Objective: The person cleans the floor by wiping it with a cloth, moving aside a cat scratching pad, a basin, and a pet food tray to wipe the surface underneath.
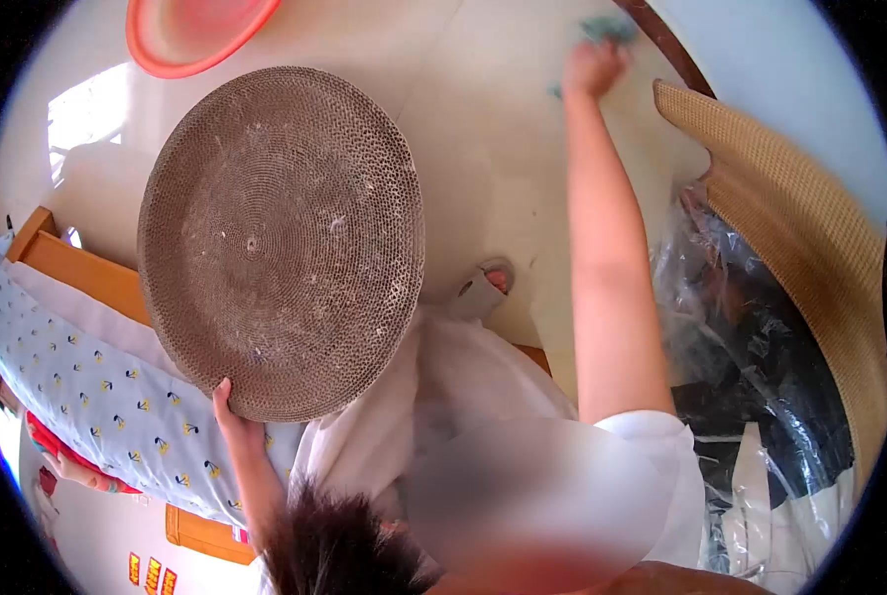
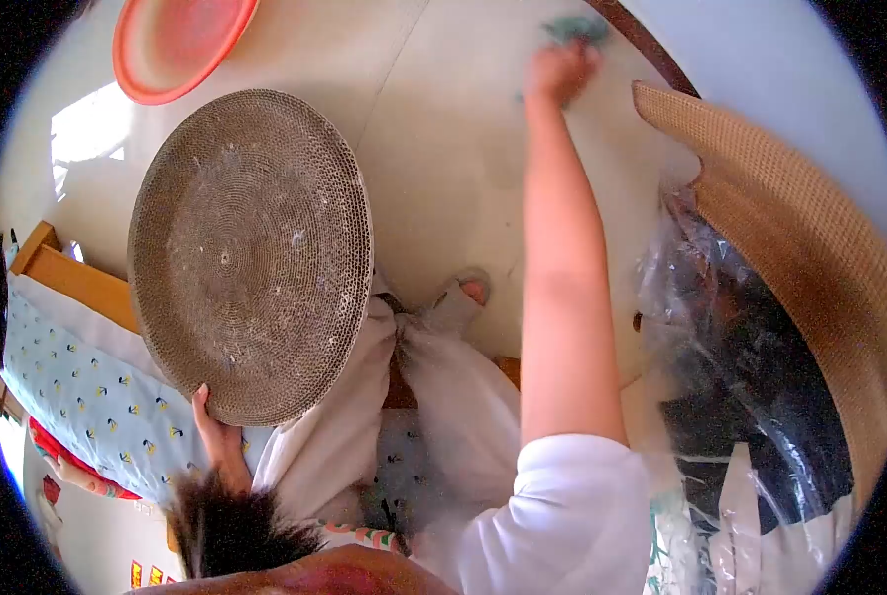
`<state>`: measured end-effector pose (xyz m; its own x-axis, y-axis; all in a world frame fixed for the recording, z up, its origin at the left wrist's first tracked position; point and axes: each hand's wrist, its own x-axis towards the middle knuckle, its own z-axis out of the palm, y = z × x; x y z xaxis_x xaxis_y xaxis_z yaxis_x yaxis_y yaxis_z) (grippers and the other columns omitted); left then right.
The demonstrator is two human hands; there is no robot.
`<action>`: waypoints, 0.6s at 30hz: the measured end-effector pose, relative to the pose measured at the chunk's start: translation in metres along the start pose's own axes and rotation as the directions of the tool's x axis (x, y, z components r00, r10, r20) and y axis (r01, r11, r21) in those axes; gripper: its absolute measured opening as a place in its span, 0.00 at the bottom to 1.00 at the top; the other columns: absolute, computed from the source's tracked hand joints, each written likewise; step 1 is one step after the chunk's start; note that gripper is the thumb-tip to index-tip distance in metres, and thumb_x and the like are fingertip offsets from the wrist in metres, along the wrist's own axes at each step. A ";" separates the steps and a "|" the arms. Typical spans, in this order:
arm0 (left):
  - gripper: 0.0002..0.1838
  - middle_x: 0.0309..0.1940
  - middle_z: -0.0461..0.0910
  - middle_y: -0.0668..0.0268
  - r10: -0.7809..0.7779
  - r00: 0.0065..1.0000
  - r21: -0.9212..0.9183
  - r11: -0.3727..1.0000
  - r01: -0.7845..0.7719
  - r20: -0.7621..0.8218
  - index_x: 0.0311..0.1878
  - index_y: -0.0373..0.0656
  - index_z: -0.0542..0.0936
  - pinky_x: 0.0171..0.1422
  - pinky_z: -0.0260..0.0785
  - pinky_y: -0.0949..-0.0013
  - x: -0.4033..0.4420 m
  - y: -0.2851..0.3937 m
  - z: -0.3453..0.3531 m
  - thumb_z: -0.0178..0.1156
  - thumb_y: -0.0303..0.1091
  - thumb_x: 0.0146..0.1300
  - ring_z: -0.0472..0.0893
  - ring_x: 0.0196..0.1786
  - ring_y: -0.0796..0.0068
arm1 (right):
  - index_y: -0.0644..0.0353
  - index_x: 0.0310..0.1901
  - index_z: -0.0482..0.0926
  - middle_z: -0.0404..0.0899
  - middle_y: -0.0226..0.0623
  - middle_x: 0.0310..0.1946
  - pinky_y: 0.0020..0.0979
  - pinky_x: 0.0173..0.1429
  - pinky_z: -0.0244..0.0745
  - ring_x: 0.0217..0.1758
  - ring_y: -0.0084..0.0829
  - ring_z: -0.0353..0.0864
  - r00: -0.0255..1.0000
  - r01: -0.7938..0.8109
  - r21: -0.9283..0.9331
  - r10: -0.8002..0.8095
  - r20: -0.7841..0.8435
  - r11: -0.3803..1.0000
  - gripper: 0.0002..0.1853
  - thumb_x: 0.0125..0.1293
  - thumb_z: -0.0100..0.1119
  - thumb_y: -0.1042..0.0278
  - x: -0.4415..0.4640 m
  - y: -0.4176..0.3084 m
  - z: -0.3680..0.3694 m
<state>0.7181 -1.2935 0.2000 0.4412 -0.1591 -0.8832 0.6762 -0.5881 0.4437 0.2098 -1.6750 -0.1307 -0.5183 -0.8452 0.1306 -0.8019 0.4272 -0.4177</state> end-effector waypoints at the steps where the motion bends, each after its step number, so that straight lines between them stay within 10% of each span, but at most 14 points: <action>1: 0.32 0.61 0.72 0.56 -0.001 1.000 -0.009 1.000 0.000 -0.019 0.65 0.35 0.65 0.68 0.64 0.54 -0.001 0.001 -0.002 0.58 0.40 0.59 0.72 0.61 0.56 | 0.56 0.44 0.78 0.75 0.47 0.48 0.45 0.56 0.70 0.56 0.45 0.71 0.993 0.105 -0.025 -0.103 0.055 0.994 0.11 0.59 0.53 0.71 -0.008 -0.041 0.006; 2: 0.32 0.60 0.72 0.56 -0.001 0.999 -0.018 1.000 0.000 -0.033 0.65 0.35 0.65 0.68 0.64 0.54 -0.001 0.000 -0.001 0.58 0.39 0.59 0.72 0.61 0.56 | 0.55 0.44 0.79 0.77 0.44 0.46 0.47 0.53 0.71 0.54 0.46 0.72 0.913 0.407 -0.051 -0.404 0.053 0.912 0.11 0.59 0.53 0.71 -0.016 -0.058 0.026; 4: 0.31 0.60 0.72 0.56 -0.017 0.998 -0.029 0.999 0.015 -0.056 0.65 0.36 0.66 0.68 0.64 0.53 -0.003 -0.004 -0.003 0.58 0.40 0.60 0.72 0.61 0.55 | 0.50 0.50 0.79 0.77 0.41 0.46 0.46 0.50 0.74 0.48 0.46 0.76 0.800 0.304 0.232 -0.379 0.464 0.924 0.15 0.62 0.51 0.70 -0.052 -0.122 0.015; 6: 0.29 0.60 0.73 0.55 -0.034 0.997 -0.038 0.999 0.031 -0.068 0.64 0.37 0.67 0.68 0.65 0.51 0.001 -0.008 -0.009 0.57 0.41 0.61 0.73 0.61 0.54 | 0.49 0.55 0.78 0.75 0.40 0.45 0.43 0.55 0.70 0.50 0.45 0.73 0.474 0.693 0.325 -0.747 0.467 0.643 0.21 0.58 0.54 0.71 -0.078 -0.137 -0.005; 9: 0.30 0.60 0.73 0.55 -0.045 0.997 -0.110 0.993 0.037 -0.065 0.64 0.38 0.66 0.68 0.65 0.51 0.003 -0.013 -0.013 0.58 0.41 0.61 0.73 0.61 0.54 | 0.52 0.59 0.75 0.72 0.39 0.49 0.44 0.59 0.68 0.53 0.46 0.71 0.780 0.488 0.225 -0.537 0.322 0.844 0.25 0.57 0.52 0.73 -0.054 -0.103 -0.011; 11: 0.30 0.60 0.72 0.56 -0.076 0.994 -0.125 0.990 0.066 -0.079 0.65 0.38 0.66 0.67 0.65 0.52 -0.006 -0.008 0.008 0.58 0.39 0.60 0.72 0.61 0.55 | 0.56 0.57 0.75 0.72 0.43 0.48 0.43 0.61 0.67 0.54 0.47 0.71 0.988 0.127 -0.010 -0.126 0.090 0.992 0.25 0.55 0.54 0.72 -0.025 -0.083 -0.019; 13: 0.31 0.59 0.72 0.57 -0.097 0.991 -0.129 0.988 0.085 -0.088 0.65 0.38 0.65 0.67 0.65 0.53 -0.012 -0.007 0.007 0.58 0.38 0.59 0.72 0.61 0.55 | 0.56 0.51 0.77 0.71 0.42 0.51 0.46 0.56 0.69 0.55 0.49 0.70 0.995 0.030 -0.050 -0.025 0.092 0.998 0.19 0.55 0.56 0.74 0.006 -0.066 -0.001; 16: 0.31 0.58 0.73 0.57 -0.091 0.993 -0.142 0.987 0.079 -0.079 0.64 0.38 0.66 0.66 0.65 0.53 -0.006 -0.015 0.006 0.57 0.39 0.59 0.73 0.60 0.55 | 0.58 0.45 0.79 0.72 0.42 0.52 0.48 0.55 0.68 0.56 0.49 0.70 0.889 0.453 0.065 -0.456 0.032 0.889 0.15 0.54 0.57 0.73 0.027 -0.114 0.048; 18: 0.31 0.58 0.73 0.56 -0.114 0.989 -0.103 0.989 0.104 -0.094 0.64 0.38 0.66 0.65 0.66 0.53 -0.012 -0.008 0.010 0.57 0.40 0.59 0.73 0.59 0.54 | 0.60 0.44 0.78 0.77 0.47 0.45 0.48 0.54 0.70 0.51 0.49 0.75 0.839 0.462 0.073 -0.462 0.288 0.884 0.12 0.59 0.53 0.68 0.016 -0.191 0.037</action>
<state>0.7015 -1.2947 0.2052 0.4148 -0.0153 -0.9098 0.7757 -0.5166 0.3624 0.3657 -1.7814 -0.0821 0.0212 -0.9988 0.0436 -0.9265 -0.0360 -0.3744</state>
